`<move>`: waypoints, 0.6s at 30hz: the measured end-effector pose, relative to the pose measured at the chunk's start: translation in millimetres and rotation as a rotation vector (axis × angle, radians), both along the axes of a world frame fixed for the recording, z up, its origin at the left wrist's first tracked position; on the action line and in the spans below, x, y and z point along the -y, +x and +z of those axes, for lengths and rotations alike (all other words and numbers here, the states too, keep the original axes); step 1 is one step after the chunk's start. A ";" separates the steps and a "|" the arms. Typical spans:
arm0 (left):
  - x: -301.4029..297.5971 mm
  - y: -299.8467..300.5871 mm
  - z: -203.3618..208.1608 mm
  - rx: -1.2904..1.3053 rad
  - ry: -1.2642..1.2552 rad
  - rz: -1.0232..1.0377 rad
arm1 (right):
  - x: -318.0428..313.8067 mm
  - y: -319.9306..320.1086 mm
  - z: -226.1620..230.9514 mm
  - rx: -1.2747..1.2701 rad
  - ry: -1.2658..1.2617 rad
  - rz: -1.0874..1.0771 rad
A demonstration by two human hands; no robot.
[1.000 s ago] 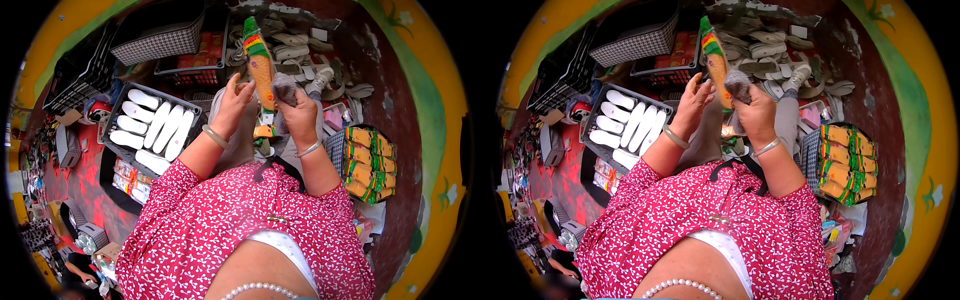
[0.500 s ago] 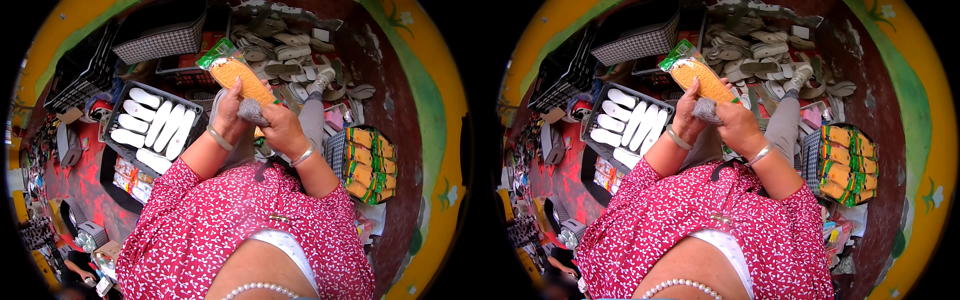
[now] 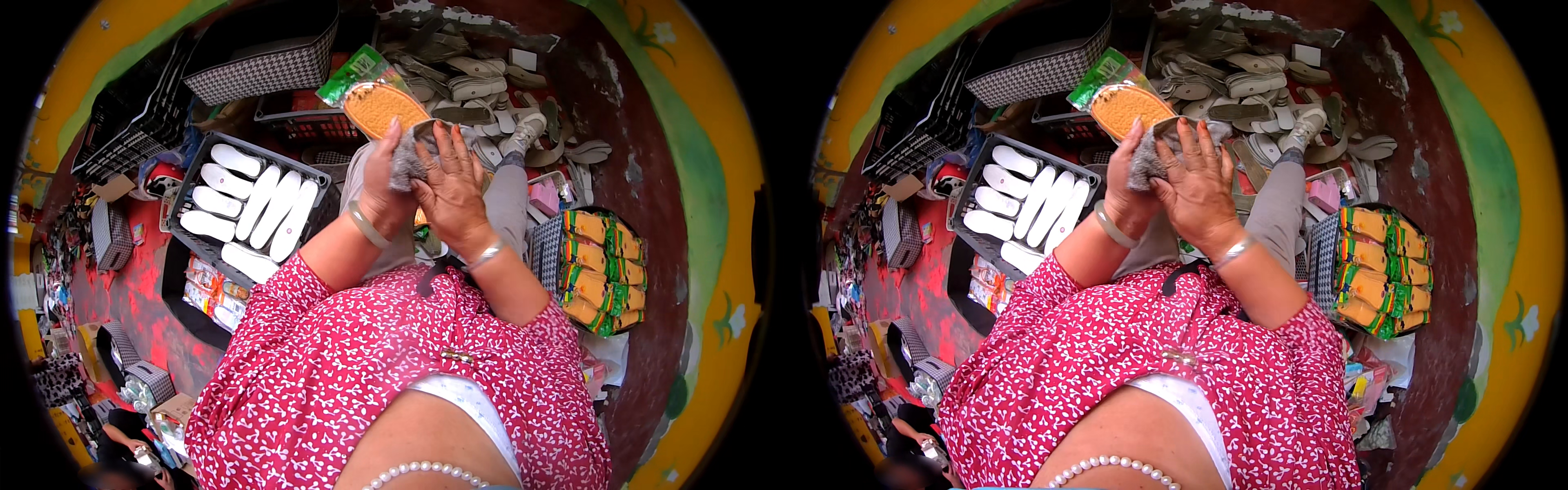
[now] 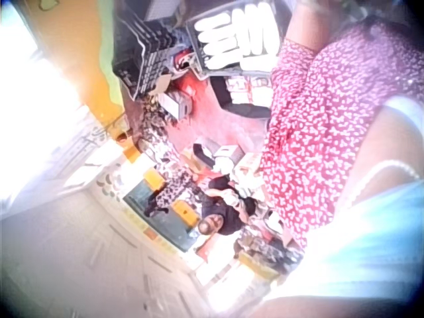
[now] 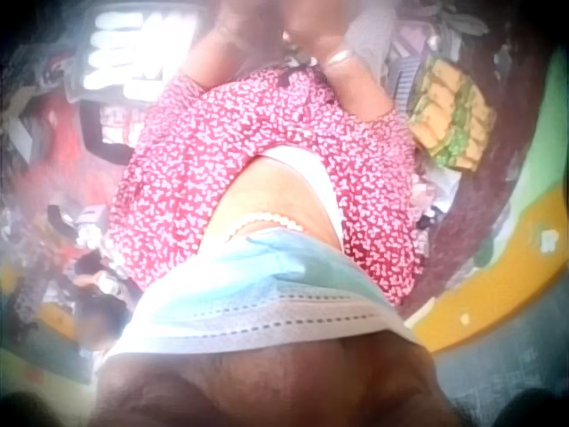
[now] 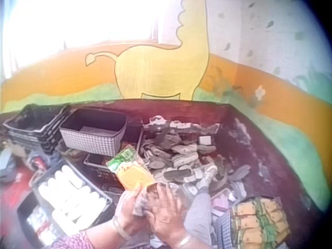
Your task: The person sits on the floor and places orange shoe insoles into plastic packaging, using a cloth to wipe the insoles before sealing them.
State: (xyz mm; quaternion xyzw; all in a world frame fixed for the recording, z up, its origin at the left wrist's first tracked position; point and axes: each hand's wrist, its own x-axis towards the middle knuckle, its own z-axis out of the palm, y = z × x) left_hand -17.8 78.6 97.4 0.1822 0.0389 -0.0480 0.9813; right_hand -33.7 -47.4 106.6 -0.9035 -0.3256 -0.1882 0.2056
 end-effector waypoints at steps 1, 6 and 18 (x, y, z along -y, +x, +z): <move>2.2 -2.5 -1.3 0.000 -0.041 -0.053 | -3.2 1.8 -8.5 0.008 0.101 -0.039; 21.2 -14.9 5.8 0.043 0.040 0.020 | 6.2 27.3 -34.6 -0.389 0.606 -0.184; -8.4 -0.8 -8.2 0.152 0.122 -0.012 | 54.5 26.2 -23.1 -1.286 1.601 0.327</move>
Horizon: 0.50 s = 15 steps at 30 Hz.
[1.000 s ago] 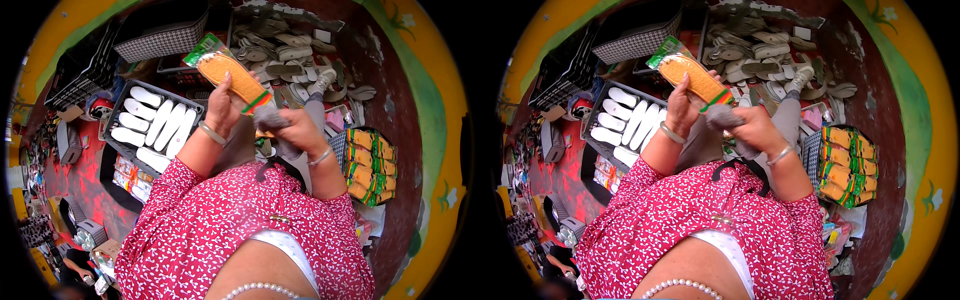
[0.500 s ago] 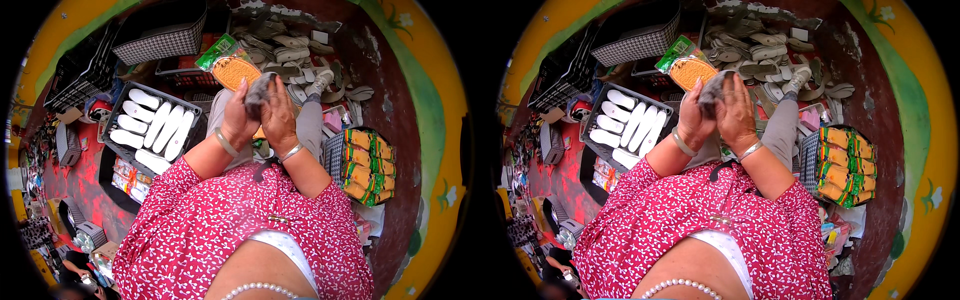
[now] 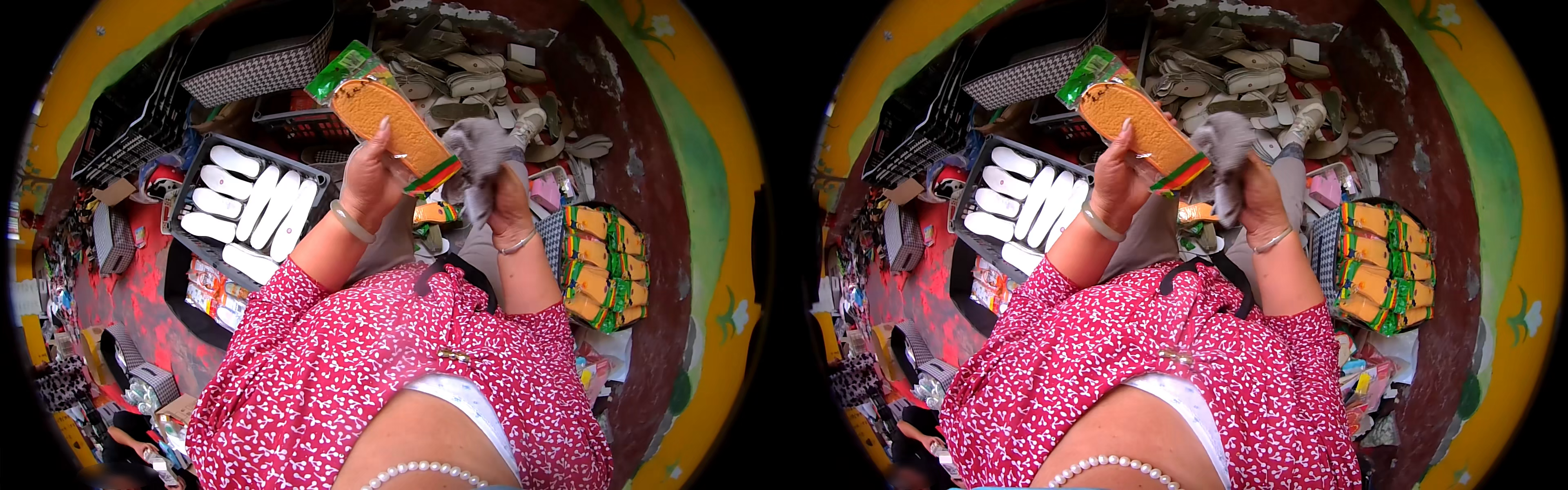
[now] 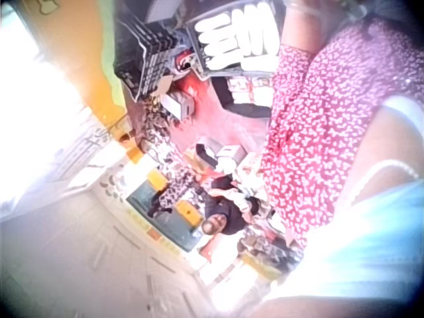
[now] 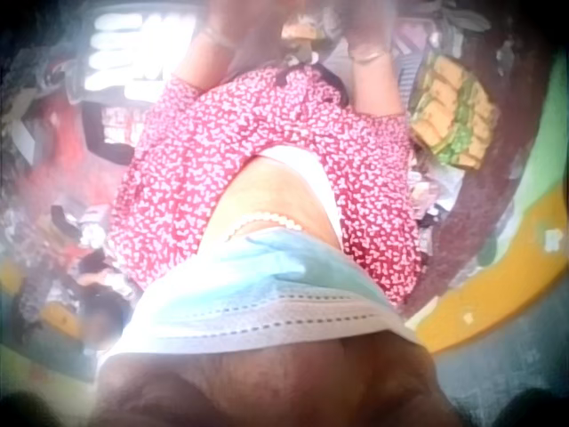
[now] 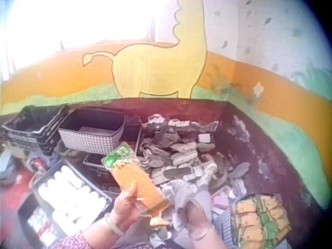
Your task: The person sits on the floor and places orange shoe insoles into plastic packaging, using a cloth to wipe the insoles before sealing them.
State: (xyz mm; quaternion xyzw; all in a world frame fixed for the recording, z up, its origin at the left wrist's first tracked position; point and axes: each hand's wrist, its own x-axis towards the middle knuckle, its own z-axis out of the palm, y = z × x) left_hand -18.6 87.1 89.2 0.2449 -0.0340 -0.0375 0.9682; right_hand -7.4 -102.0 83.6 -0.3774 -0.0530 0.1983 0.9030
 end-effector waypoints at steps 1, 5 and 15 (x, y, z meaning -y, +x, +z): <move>4.8 -2.0 5.3 -0.022 -0.051 -0.038 | -8.2 -4.1 1.2 0.041 -0.144 0.032; 12.4 -12.0 10.5 -0.042 0.137 -0.025 | -23.3 -12.5 0.7 0.199 -0.456 0.008; 12.6 -4.6 -8.7 -0.031 0.091 0.098 | -29.1 -20.5 -18.8 0.317 -0.598 -0.309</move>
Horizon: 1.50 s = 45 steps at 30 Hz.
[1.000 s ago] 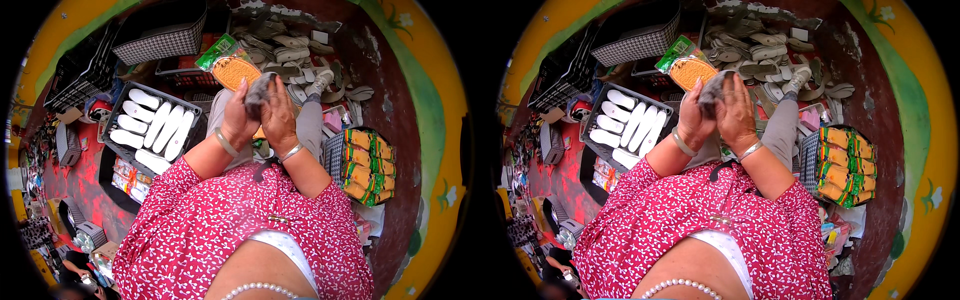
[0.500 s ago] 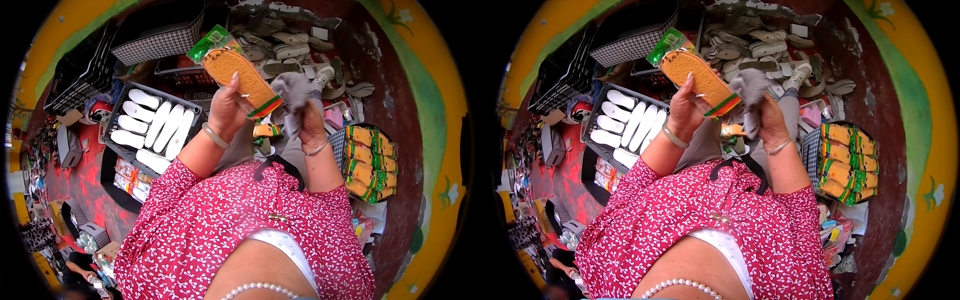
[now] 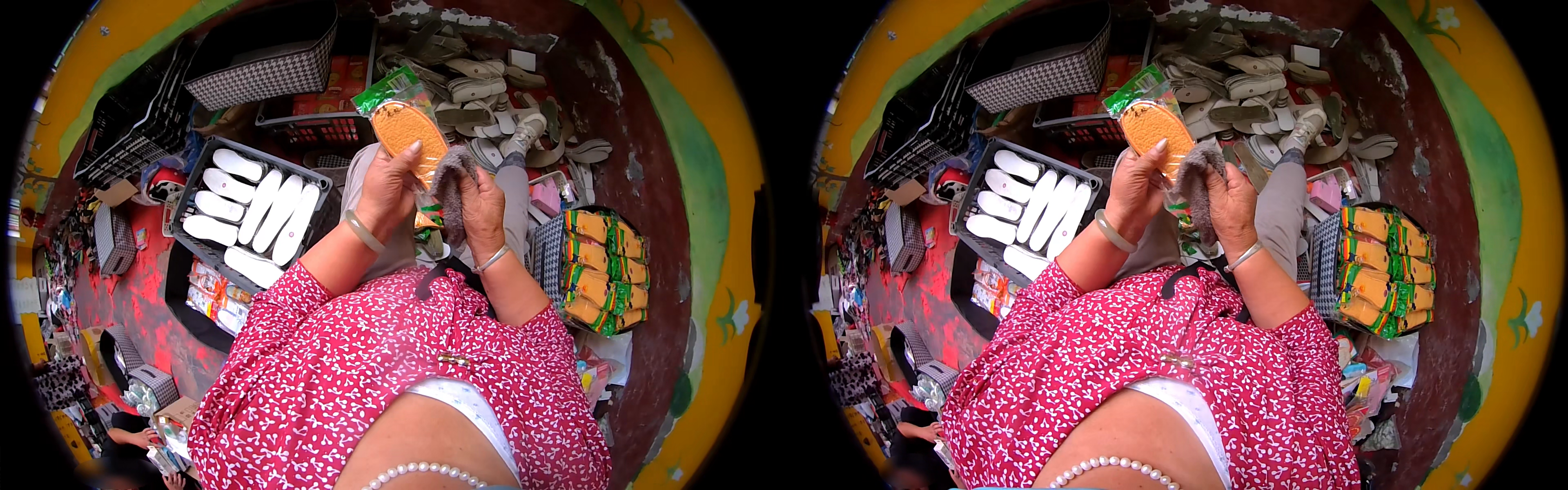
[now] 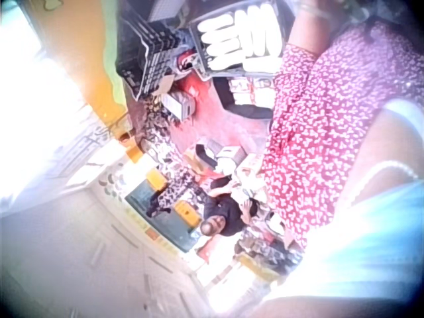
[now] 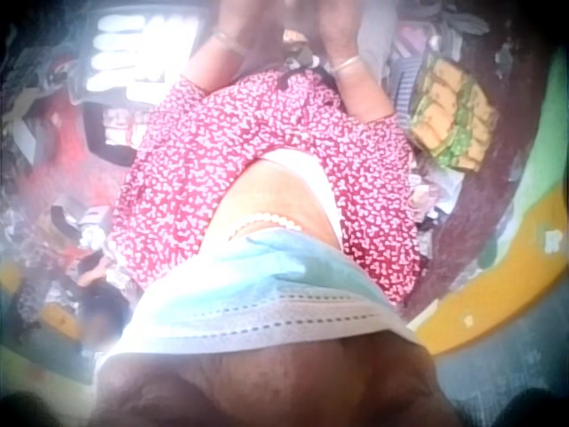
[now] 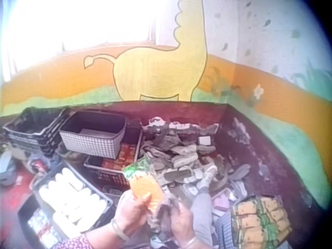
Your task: The person sits on the floor and places orange shoe insoles into plastic packaging, using a cloth to wipe the insoles before sealing them.
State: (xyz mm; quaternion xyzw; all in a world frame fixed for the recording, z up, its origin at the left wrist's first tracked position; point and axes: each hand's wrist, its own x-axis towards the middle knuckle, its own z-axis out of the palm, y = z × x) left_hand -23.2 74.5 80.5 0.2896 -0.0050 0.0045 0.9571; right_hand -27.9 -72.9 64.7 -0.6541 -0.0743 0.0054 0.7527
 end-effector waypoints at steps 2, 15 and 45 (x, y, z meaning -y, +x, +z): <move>3.9 -2.8 3.6 -0.008 0.000 0.000 | 4.7 1.8 -6.2 -0.030 0.000 -0.022; 15.5 -11.3 1.9 0.129 0.461 -0.185 | 19.6 18.1 23.3 -0.222 0.502 0.218; 10.8 -12.5 8.7 0.030 0.808 -0.549 | 31.3 40.0 15.4 -0.228 0.584 -0.369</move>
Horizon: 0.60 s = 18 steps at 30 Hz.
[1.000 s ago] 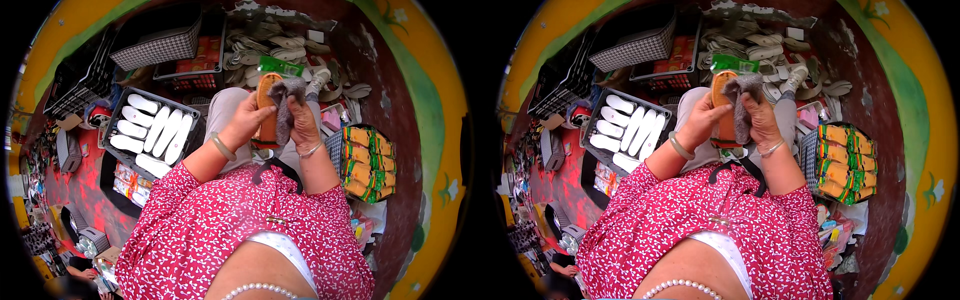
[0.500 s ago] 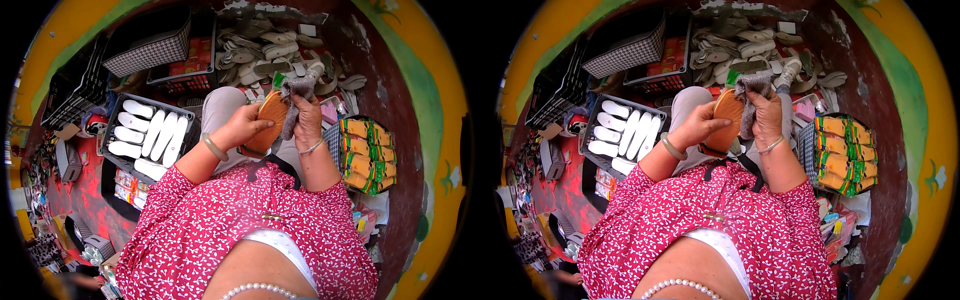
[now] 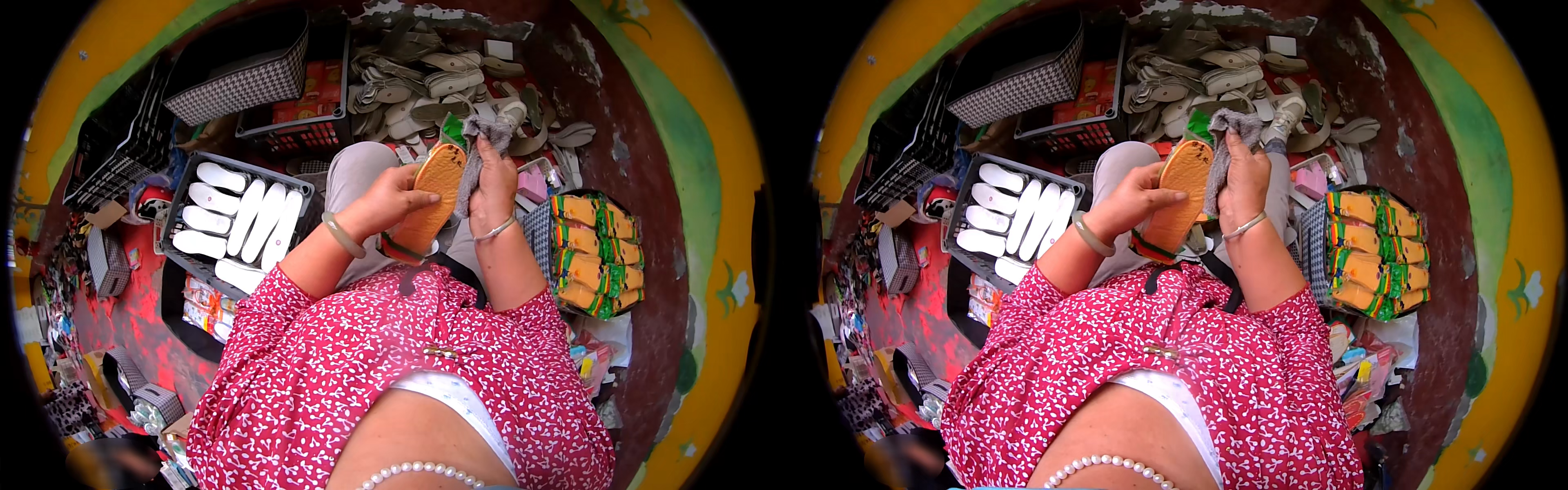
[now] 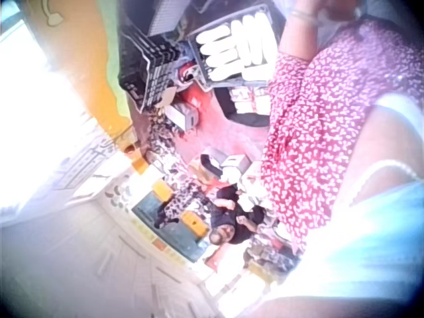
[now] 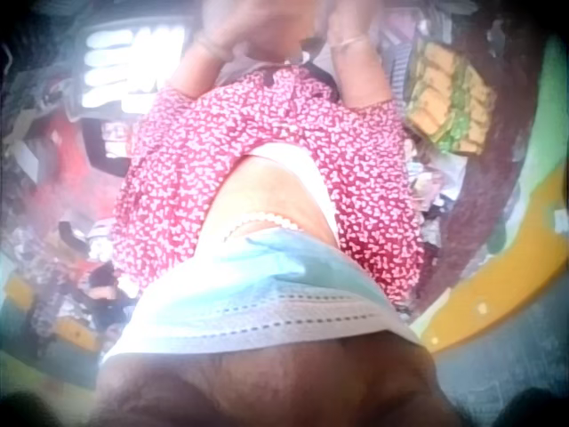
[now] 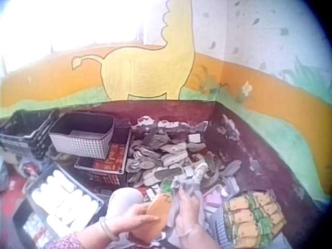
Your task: The person sits on the floor and places orange shoe insoles into plastic packaging, using a cloth to wipe the insoles before sealing them.
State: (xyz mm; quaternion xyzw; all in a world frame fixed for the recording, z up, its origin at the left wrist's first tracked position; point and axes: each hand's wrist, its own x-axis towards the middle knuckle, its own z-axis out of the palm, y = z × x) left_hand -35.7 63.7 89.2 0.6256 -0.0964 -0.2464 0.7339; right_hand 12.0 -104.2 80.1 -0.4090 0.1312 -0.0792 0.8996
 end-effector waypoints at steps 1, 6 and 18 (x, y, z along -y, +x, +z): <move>-7.1 -1.1 3.3 -0.007 0.013 -0.006 | 8.2 8.3 -1.4 -0.076 -0.023 -0.056; -70.1 -12.3 -1.9 -0.237 -0.063 0.098 | 68.5 49.6 -5.3 0.028 -0.001 0.118; -119.3 -36.2 -45.3 -0.358 -0.084 0.228 | -90.4 -20.6 -13.1 0.700 -1.162 0.286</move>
